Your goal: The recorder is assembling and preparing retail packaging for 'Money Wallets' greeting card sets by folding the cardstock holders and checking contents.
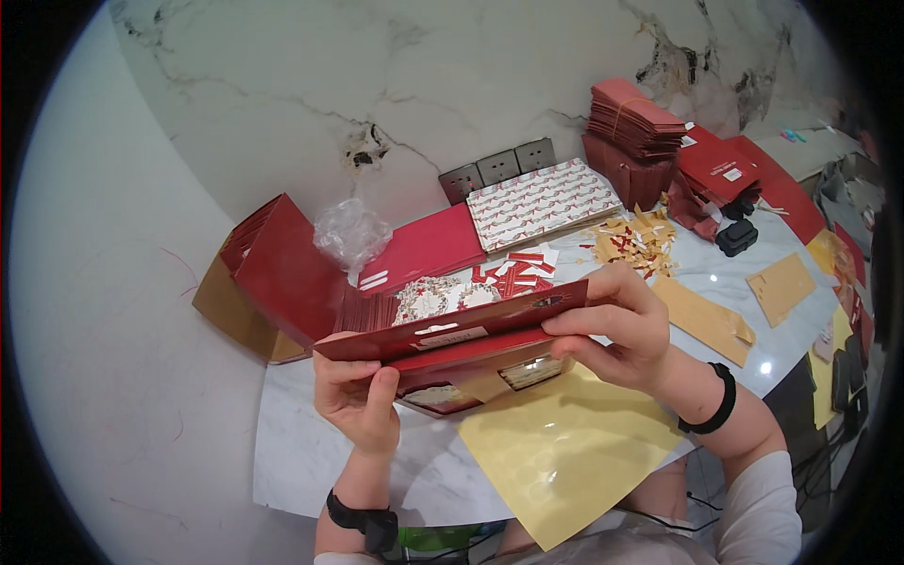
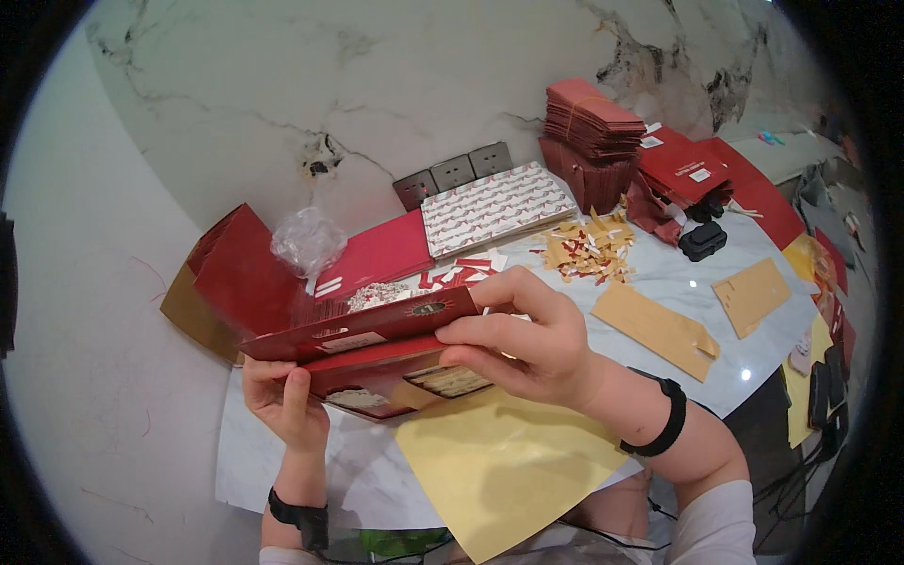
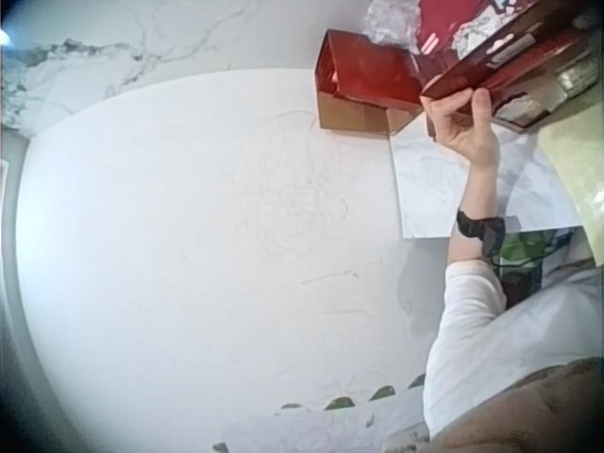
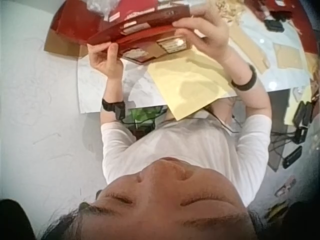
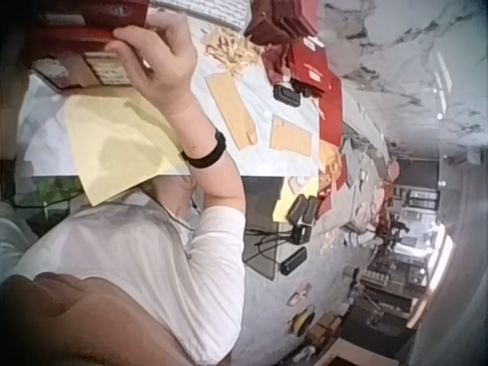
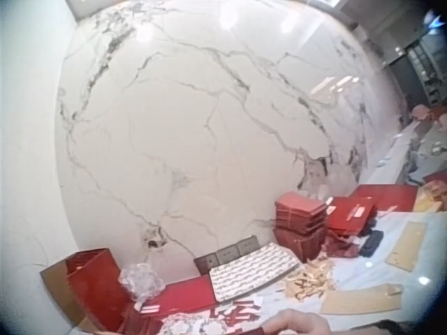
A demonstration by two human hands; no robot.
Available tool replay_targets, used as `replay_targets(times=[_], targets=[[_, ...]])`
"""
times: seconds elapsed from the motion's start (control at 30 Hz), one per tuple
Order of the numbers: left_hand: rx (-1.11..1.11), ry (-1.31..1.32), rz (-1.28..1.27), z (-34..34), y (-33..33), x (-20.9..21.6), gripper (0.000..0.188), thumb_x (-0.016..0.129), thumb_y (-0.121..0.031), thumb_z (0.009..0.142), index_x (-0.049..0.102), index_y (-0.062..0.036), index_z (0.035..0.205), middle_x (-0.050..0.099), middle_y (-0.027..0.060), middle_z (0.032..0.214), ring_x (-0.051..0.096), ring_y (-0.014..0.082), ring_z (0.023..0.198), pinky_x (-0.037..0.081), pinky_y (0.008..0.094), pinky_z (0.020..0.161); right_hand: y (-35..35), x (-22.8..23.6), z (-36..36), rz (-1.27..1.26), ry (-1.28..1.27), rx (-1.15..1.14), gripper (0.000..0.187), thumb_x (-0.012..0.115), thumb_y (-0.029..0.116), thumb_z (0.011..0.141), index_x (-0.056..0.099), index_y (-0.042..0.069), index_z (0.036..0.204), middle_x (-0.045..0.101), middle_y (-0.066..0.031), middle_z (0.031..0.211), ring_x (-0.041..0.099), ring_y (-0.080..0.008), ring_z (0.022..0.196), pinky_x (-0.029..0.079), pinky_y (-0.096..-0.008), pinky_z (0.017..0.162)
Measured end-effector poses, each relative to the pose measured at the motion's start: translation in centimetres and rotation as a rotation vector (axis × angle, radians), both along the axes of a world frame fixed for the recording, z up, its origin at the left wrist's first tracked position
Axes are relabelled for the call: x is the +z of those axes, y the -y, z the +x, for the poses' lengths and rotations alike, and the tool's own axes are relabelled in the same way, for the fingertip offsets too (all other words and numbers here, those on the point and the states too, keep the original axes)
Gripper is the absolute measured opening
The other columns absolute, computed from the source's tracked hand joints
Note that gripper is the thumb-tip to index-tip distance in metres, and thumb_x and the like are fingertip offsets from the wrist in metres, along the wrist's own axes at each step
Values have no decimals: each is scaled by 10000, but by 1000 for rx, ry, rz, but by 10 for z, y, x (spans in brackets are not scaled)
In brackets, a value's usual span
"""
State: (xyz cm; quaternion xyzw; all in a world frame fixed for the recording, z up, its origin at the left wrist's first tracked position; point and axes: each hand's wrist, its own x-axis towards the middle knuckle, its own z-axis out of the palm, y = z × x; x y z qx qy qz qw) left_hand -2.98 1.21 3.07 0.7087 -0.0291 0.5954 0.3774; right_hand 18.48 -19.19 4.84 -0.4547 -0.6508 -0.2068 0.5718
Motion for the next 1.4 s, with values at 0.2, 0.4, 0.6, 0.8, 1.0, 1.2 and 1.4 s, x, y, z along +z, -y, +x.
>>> replay_targets(times=[0.2,0.4,0.6,0.8,1.0,1.2,1.4], targets=[[-65,88,-177,8,27,1,260,682,-34,901,454,-116,997,537,47,1092,542,167,1059,417,322,1010,-1,2,-5,24,21,-22,215,811,54,827,727,59,1025,621,-87,1000,598,-202,824,488,-293,673],[-52,61,-163,6,29,4,258,651,-10,902,438,-116,1002,526,46,1084,537,163,1047,419,328,1008,-4,-4,-5,-10,28,-75,190,784,42,846,715,58,1023,611,-93,1006,604,-224,803,492,-296,654],[-62,60,-115,5,24,1,242,660,-29,917,458,-106,1025,530,48,1087,535,157,1043,413,320,1001,-8,-7,-10,144,221,-103,297,834,58,814,723,42,1090,551,-115,1187,649,-235,875,542,-294,659],[-120,88,-131,2,4,-15,269,786,-66,879,555,-81,1018,562,54,1082,567,148,990,470,280,898,-18,-14,-4,72,69,58,459,857,10,768,689,37,1195,425,-143,1328,607,-271,1146,604,-351,893],[21,40,102,9,-7,-8,438,924,-145,752,634,-70,1072,573,70,1140,590,197,1088,497,328,938,-16,-8,-2,46,92,40,471,845,-9,765,678,13,1205,399,-140,1325,625,-292,1131,625,-384,915],[142,6,341,4,-16,0,476,951,-100,667,701,-63,1070,541,85,1200,595,229,1070,519,344,911,-18,-7,3,80,94,83,437,843,-1,765,694,-2,1177,395,-141,1325,647,-290,1105,636,-380,892],[191,-36,411,-2,-17,-1,455,964,-111,638,725,-70,1022,535,82,1208,598,215,1054,524,320,881,-18,-7,9,88,104,81,438,847,22,768,696,-3,1178,391,-144,1323,658,-289,1078,635,-376,875]])
